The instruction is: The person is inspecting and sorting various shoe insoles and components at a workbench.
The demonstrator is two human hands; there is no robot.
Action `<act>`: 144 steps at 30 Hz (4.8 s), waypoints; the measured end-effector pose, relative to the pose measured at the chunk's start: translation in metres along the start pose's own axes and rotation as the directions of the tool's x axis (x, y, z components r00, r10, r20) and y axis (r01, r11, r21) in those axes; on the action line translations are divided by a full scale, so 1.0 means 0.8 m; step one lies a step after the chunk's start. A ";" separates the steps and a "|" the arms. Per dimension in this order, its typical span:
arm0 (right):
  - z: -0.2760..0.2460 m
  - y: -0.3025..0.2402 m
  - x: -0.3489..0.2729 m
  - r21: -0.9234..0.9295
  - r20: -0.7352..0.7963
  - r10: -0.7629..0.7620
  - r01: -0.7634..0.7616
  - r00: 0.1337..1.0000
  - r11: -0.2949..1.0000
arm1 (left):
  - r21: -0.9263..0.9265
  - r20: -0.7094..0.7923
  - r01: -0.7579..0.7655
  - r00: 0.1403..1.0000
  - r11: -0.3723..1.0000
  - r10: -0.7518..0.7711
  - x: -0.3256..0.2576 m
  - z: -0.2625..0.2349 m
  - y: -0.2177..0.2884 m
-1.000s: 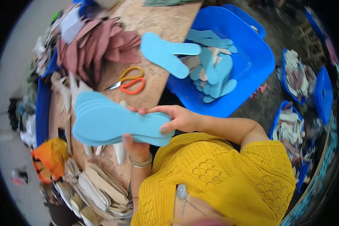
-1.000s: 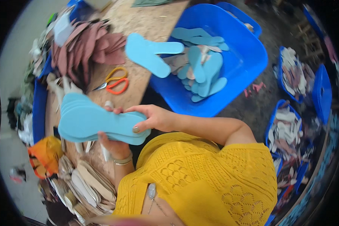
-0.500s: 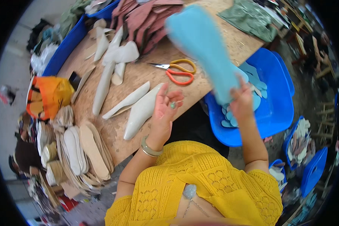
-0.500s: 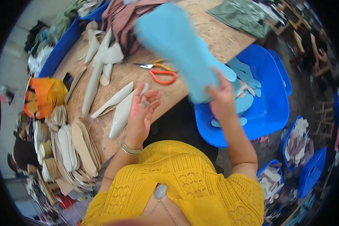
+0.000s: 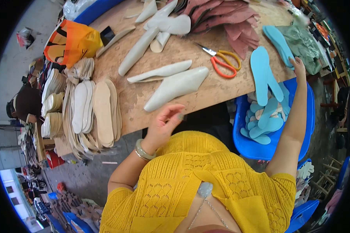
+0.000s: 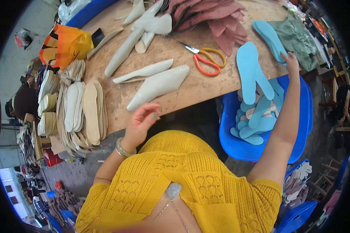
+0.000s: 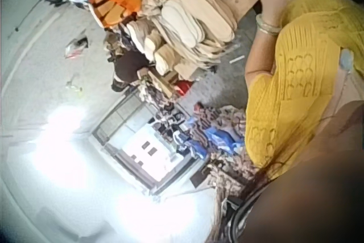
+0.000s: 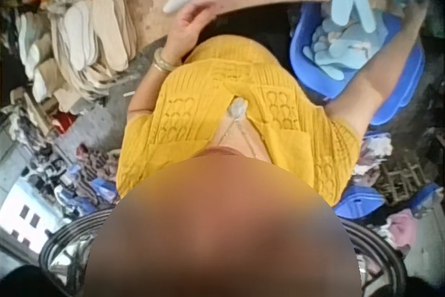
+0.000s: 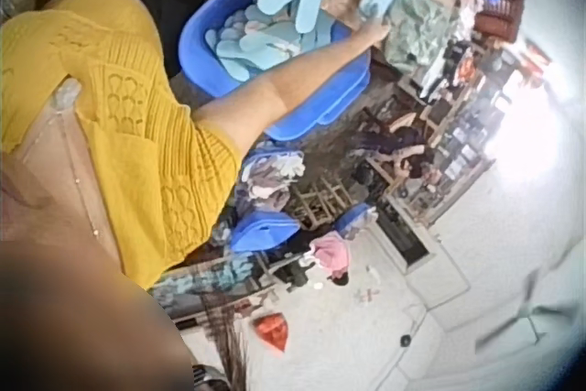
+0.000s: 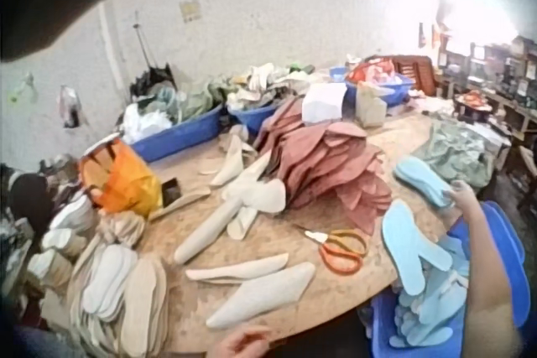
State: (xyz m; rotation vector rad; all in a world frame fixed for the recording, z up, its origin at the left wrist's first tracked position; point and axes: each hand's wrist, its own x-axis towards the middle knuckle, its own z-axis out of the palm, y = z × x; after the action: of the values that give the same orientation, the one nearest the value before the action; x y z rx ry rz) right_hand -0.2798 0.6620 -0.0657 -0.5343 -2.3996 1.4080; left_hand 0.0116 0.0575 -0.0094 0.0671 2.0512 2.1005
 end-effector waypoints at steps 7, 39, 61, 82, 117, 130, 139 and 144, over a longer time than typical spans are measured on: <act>0.067 -0.048 -0.050 -0.449 -0.248 -0.652 0.511 0.717 0.733 | 0.742 -0.389 0.084 0.862 0.665 0.326 0.004 -0.101 -0.015; 0.243 -0.209 -0.427 0.609 0.243 -0.702 0.458 0.670 0.647 | -0.224 -0.062 0.318 0.939 0.921 -0.339 0.022 -0.138 -0.013; 0.290 -0.225 -0.450 0.066 0.327 -0.701 0.725 0.633 0.685 | 0.722 -0.226 -0.120 0.890 0.681 0.397 0.050 -0.115 -0.034; 0.328 -0.280 -0.507 0.406 0.323 -0.759 0.641 0.566 0.651 | 0.802 -0.203 -0.143 0.848 0.580 0.489 0.041 -0.020 0.030; 0.286 -0.295 -0.503 0.635 0.353 -0.652 0.340 0.671 0.694 | 0.505 -0.269 -0.148 0.909 0.850 0.318 0.048 -0.032 0.031; 0.271 -0.294 -0.498 0.727 0.619 -0.496 -0.206 0.609 0.655 | 0.024 -0.185 -0.159 0.970 0.987 0.160 0.044 -0.058 0.004; 0.272 -0.280 -0.501 0.570 0.820 -0.336 -0.611 0.464 0.550 | 0.218 -0.172 -0.145 0.968 0.965 0.184 0.045 -0.065 -0.013; 0.270 -0.286 -0.503 0.643 0.764 -0.372 -0.576 0.527 0.504 | 0.117 -0.144 -0.154 0.975 0.981 0.170 0.056 -0.049 -0.011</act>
State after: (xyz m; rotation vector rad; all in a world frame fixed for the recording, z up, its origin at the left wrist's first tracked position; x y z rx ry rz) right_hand -0.0564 0.2083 0.0043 0.4403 -1.5721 3.2252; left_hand -0.0377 0.0273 -0.0241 0.0951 2.3184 2.1504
